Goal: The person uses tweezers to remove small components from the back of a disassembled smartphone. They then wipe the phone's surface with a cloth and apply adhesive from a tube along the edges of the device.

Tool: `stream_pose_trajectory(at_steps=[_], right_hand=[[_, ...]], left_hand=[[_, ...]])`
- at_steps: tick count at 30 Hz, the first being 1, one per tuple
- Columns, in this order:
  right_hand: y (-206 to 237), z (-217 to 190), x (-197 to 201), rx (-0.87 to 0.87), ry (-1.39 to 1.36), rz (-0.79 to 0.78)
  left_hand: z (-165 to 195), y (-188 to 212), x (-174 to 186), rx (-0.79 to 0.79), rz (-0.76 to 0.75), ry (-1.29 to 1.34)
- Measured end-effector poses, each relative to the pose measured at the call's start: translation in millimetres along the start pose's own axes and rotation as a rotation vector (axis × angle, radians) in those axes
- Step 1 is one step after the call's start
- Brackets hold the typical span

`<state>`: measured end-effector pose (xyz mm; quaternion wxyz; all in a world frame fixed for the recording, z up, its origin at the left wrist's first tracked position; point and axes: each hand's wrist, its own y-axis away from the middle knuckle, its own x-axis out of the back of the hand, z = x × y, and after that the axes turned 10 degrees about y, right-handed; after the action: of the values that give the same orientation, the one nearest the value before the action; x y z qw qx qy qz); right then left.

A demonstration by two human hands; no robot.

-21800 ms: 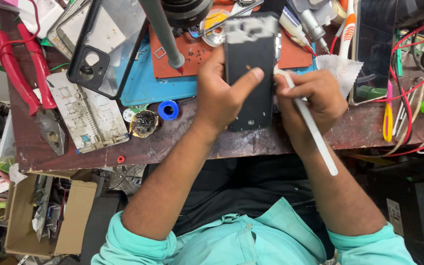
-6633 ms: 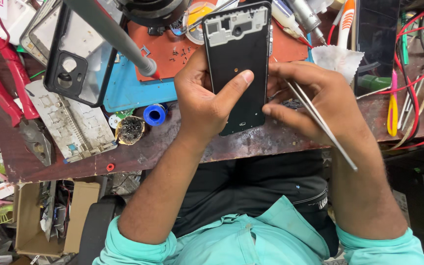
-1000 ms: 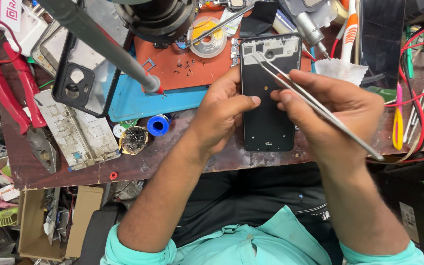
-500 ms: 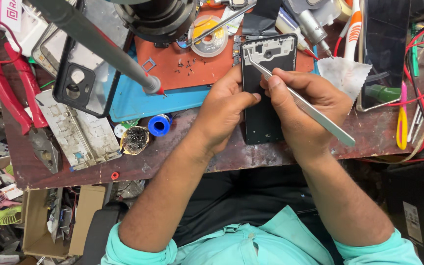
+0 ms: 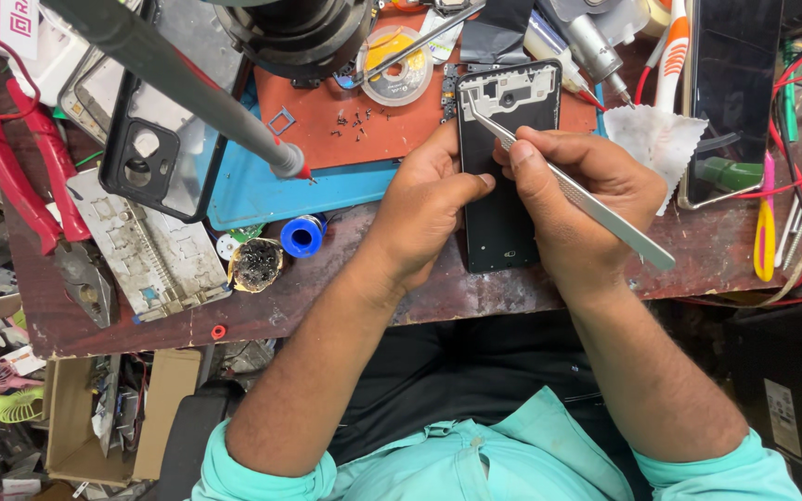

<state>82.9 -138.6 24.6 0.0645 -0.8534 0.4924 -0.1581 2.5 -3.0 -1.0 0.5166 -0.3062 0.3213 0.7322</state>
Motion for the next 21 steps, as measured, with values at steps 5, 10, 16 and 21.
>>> stream_pose_trajectory(at_steps=[5,10,16,21], right_hand=[[-1.0,0.2,0.5,0.005,0.014,-0.006],[-0.6,4.1,4.2,0.009,0.019,-0.036],[-0.5,11.6,10.8,0.100,0.092,-0.073],[-1.5,13.0,9.5,0.085,-0.025,-0.092]], left_hand=[[-1.9,-0.8,1.5,-0.026,-0.012,-0.042],[-6.3,-2.9,2.1,-0.058,0.012,-0.093],[-6.7,-5.1,5.0,-0.061,0.002,-0.055],[-6.2,-4.7,5.2,-0.070,0.010,-0.096]])
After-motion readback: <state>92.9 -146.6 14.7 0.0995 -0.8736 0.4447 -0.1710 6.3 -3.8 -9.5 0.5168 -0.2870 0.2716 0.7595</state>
